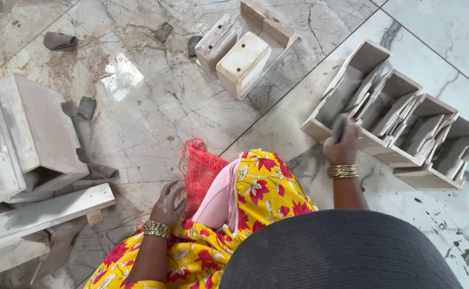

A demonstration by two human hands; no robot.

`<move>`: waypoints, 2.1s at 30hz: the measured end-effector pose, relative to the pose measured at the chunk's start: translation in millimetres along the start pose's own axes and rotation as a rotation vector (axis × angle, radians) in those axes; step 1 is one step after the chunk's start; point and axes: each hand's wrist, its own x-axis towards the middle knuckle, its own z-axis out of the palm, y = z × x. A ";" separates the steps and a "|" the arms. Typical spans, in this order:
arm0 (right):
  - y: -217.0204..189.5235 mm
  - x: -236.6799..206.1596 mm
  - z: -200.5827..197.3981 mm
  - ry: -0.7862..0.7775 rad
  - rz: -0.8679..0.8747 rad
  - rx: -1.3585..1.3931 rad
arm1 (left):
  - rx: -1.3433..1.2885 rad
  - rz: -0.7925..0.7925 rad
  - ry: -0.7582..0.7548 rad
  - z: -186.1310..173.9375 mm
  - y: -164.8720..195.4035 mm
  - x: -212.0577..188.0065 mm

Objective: The person sits on the floor among a pile of white foam pieces and rubs each piece by hand, turning it over to work its surfaces, then sets it aside and picks up the next piece. The pieces are handled one at a time throughout the episode.

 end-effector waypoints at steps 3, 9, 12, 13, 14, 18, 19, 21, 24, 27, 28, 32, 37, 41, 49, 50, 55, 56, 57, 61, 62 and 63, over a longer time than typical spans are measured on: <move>-5.3 55.9 -9.3 0.056 -0.004 -0.051 | 0.005 -0.018 -0.015 2.1 -1.8 0.4; 27.4 198.4 22.7 -0.246 0.167 -0.297 | 0.028 -0.086 -0.085 5.3 -5.6 2.8; 63.6 236.3 44.0 -0.369 0.217 -0.448 | 0.016 -0.119 -0.102 5.5 -8.7 3.0; 74.2 243.3 51.2 -0.410 0.244 -0.485 | 0.001 -0.115 -0.096 5.7 -9.6 2.6; 84.0 247.2 56.2 -0.371 0.156 -0.507 | -0.012 -0.110 -0.094 5.7 -10.8 2.8; 101.8 238.1 65.9 -0.323 0.123 -0.446 | -0.055 -0.086 -0.097 6.8 -14.6 3.4; 104.6 231.3 66.3 -0.334 0.198 -0.393 | -0.056 -0.101 -0.107 7.0 -15.6 3.8; 103.4 215.2 61.7 -0.353 0.175 -0.389 | -0.062 -0.125 -0.119 7.9 -16.4 4.9; 99.7 194.4 48.0 -0.367 0.151 -0.434 | -0.052 -0.077 -0.097 8.7 -16.3 6.4; 96.2 178.1 35.1 -0.373 0.098 -0.441 | -0.084 -0.111 -0.146 8.9 -14.0 7.1; 94.7 174.3 32.3 -0.367 0.075 -0.432 | -0.064 -0.100 -0.145 8.9 -12.9 7.3; 83.7 160.1 30.1 -0.377 0.139 -0.398 | -0.024 -0.081 -0.148 7.5 -8.8 7.9; 53.9 131.4 29.7 -0.213 0.081 -0.365 | -0.038 -0.117 -0.177 4.1 -7.1 3.2; 13.3 87.6 30.9 -0.438 -0.180 -0.287 | 0.009 -0.165 -0.215 6.2 -7.2 1.9; -30.1 54.9 27.1 -0.471 -0.324 -0.552 | 0.093 -0.143 -0.207 12.5 -12.1 1.2; -28.2 59.9 26.1 -0.479 -0.296 -0.506 | 0.088 -0.137 -0.202 12.1 -12.9 0.5; -11.5 91.0 28.6 -0.515 -0.189 -0.456 | 0.085 -0.082 -0.140 9.4 -12.9 -1.7; -7.8 96.6 29.3 -0.504 -0.191 -0.470 | 0.084 -0.093 -0.142 8.6 -11.8 -2.1; -4.6 101.5 30.4 -0.493 -0.194 -0.483 | 0.083 -0.103 -0.142 7.6 -10.4 -2.5; 2.6 109.6 33.6 -0.468 -0.166 -0.455 | 0.076 -0.061 -0.093 0.8 -4.9 -2.9; 3.3 110.3 33.4 -0.478 -0.156 -0.447 | 0.080 -0.054 -0.078 -1.2 -3.5 -2.1; 3.6 110.9 32.9 -0.488 -0.145 -0.440 | 0.083 -0.045 -0.062 -3.6 -2.9 -0.9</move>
